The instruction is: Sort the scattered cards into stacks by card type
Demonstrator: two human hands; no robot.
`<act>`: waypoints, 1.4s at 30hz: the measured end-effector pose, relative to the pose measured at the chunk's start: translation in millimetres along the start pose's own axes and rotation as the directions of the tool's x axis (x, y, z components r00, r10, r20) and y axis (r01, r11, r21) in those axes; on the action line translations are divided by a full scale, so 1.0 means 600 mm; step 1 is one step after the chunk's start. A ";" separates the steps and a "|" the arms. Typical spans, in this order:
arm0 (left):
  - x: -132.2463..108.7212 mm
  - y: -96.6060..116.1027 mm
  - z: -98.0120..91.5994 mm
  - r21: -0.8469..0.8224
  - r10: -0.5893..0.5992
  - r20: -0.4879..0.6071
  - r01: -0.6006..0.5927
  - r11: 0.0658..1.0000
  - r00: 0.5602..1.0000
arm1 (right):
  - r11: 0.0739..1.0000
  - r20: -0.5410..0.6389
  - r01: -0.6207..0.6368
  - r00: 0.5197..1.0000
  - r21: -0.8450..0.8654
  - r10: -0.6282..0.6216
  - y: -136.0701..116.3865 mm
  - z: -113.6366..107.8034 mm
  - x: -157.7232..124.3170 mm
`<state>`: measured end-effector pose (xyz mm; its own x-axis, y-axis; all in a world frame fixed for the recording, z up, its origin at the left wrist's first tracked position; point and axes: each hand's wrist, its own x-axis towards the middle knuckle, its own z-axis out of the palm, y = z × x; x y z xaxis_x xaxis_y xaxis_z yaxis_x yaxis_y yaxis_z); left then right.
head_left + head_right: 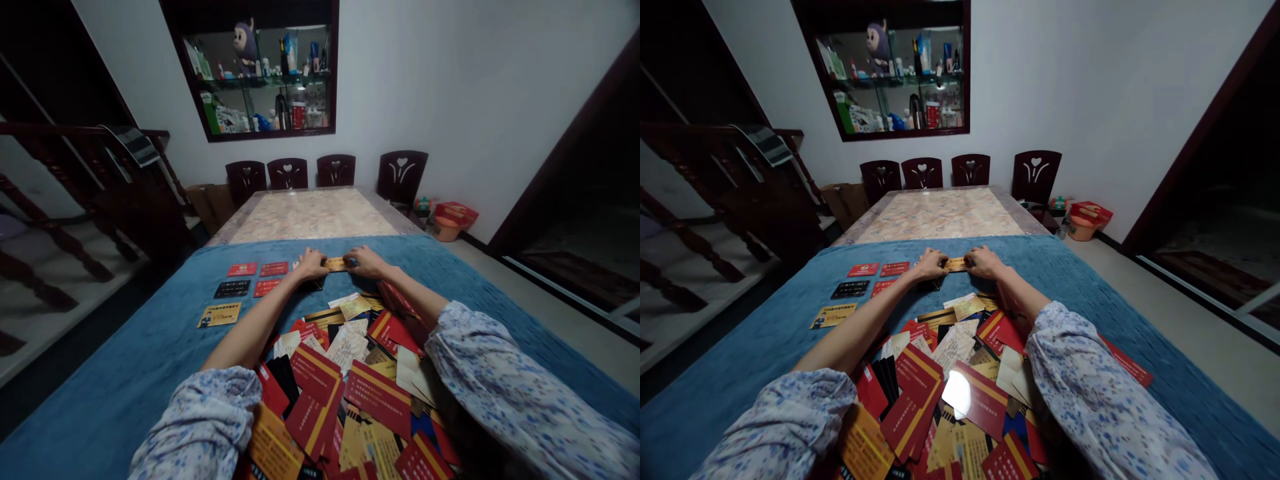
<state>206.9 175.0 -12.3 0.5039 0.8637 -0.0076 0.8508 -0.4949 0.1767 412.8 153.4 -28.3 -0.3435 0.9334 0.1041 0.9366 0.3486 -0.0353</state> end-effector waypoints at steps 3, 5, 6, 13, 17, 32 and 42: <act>0.001 0.001 -0.004 0.009 -0.010 0.022 0.009 1.000 1.000 | 1.000 -0.001 0.005 1.000 0.007 -0.005 0.005 0.003 0.007; 0.003 0.001 -0.005 0.012 -0.014 0.024 0.013 1.000 1.000 | 1.000 0.004 0.006 1.000 0.014 -0.006 0.005 0.003 0.010; 0.004 0.001 -0.005 0.011 -0.015 0.023 0.015 1.000 1.000 | 1.000 0.009 0.006 1.000 0.017 -0.006 0.005 0.003 0.011; 0.010 -0.005 0.004 0.015 -0.008 0.014 0.008 1.000 1.000 | 0.999 0.039 0.034 0.999 0.041 -0.036 0.006 0.002 0.011; 0.012 -0.005 0.008 0.021 0.003 0.003 -0.003 1.000 1.000 | 0.999 0.024 0.010 1.000 0.041 -0.011 0.010 0.011 0.011; -0.090 0.018 -0.022 0.037 0.036 -0.117 -0.032 0.999 0.992 | 1.000 0.010 -0.013 1.000 0.002 0.013 -0.005 0.008 0.001; -0.168 0.053 -0.029 -0.001 0.041 -0.113 -0.042 0.999 0.993 | 1.000 -0.035 0.001 0.999 -0.030 -0.002 -0.051 -0.037 -0.054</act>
<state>180.9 73.9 11.2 0.5186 0.8478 0.1106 0.8289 -0.5303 0.1781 397.1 110.6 -8.8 -0.3423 0.9293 0.1390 0.9381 0.3464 -0.0059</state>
